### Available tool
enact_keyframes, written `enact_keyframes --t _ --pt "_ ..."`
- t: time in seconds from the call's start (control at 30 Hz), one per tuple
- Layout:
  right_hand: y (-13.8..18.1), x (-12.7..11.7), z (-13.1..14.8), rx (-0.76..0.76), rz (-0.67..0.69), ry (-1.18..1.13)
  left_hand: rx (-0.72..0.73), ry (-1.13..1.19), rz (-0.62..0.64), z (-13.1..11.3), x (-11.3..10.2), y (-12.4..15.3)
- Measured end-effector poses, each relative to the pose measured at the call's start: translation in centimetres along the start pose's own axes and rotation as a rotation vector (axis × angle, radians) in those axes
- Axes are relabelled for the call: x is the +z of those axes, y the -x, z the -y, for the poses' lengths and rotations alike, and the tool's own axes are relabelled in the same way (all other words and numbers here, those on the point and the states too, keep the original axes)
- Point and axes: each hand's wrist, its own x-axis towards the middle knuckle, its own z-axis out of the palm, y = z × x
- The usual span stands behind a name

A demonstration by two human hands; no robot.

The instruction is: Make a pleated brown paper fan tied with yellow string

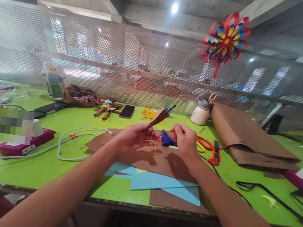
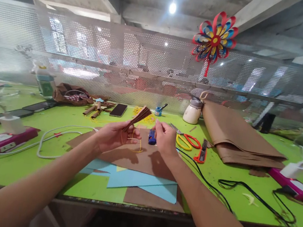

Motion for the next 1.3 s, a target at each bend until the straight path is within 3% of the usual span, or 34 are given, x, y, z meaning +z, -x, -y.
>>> enact_keyframes --t 0.1,0.2,0.4,0.47,0.67,0.87,1.3 --pt "-1.1 -0.7 -0.1 0.123 -0.025 -0.129 -0.014 0.016 0.049 0.0 0.2 0.0" --pt "-1.3 -1.2 0.8 0.193 0.039 -0.257 -0.023 0.007 0.09 0.0 0.4 0.0" --pt "-0.1 -1.2 2.6 0.277 0.547 -0.575 -0.104 -0.042 0.19 0.4 0.8 0.2" --pt "0.4 -0.9 2.7 0.314 0.627 -0.597 -0.141 -0.052 0.228 0.7 1.0 0.2" --pt "-0.4 -0.9 1.4 0.448 0.427 -0.642 -0.142 -0.057 0.222 0.9 1.1 0.2" --pt "-1.8 -2.4 1.1 0.401 0.272 -0.7 -0.125 -0.05 0.121 0.9 0.5 0.1" --pt "-2.3 -3.2 1.1 0.302 0.198 -0.579 -0.04 -0.136 -0.074 1.4 -0.9 -0.6"
